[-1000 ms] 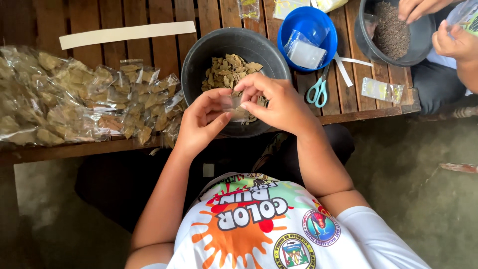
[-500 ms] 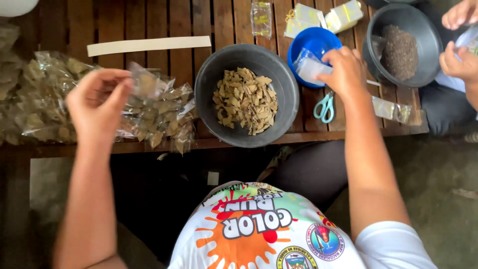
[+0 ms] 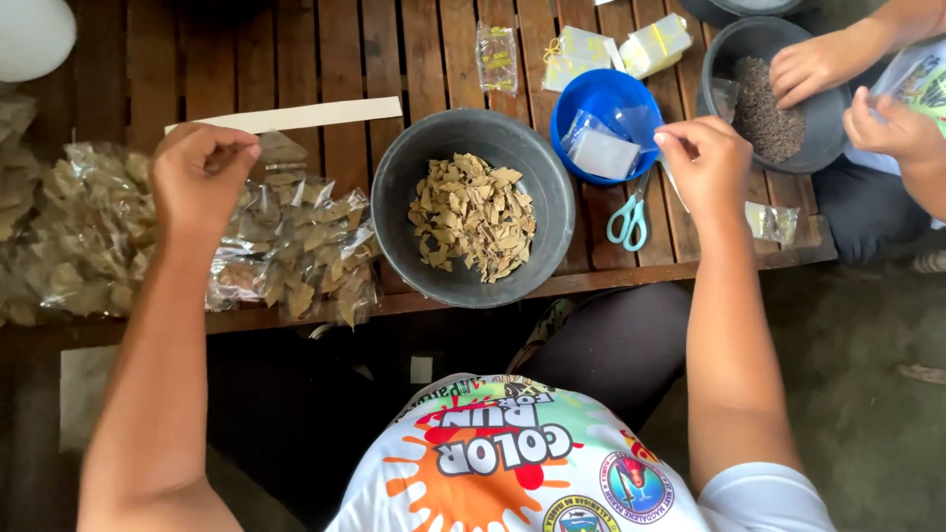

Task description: The person fills small transparent pouches with dried leaves from a bowl by hand.

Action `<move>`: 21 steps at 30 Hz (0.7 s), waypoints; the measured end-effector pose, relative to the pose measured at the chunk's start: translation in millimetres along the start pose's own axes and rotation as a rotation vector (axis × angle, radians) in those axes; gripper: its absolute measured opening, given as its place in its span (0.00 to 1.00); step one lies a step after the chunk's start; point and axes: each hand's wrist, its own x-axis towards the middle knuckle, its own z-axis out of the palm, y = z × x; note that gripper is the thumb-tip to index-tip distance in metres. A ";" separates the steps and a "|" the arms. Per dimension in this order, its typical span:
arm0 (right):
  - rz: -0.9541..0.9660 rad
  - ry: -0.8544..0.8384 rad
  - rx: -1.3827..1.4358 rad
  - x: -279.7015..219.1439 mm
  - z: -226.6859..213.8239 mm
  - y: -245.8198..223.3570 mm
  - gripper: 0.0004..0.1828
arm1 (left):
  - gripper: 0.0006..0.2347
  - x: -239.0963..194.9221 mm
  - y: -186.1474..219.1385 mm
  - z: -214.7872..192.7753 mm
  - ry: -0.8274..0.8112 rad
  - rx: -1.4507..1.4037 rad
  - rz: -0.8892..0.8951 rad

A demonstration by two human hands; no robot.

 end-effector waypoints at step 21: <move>-0.029 -0.124 0.196 -22.6 -7.5 -80.4 0.03 | 0.04 -23.6 -69.6 -17.7 -0.021 0.376 0.178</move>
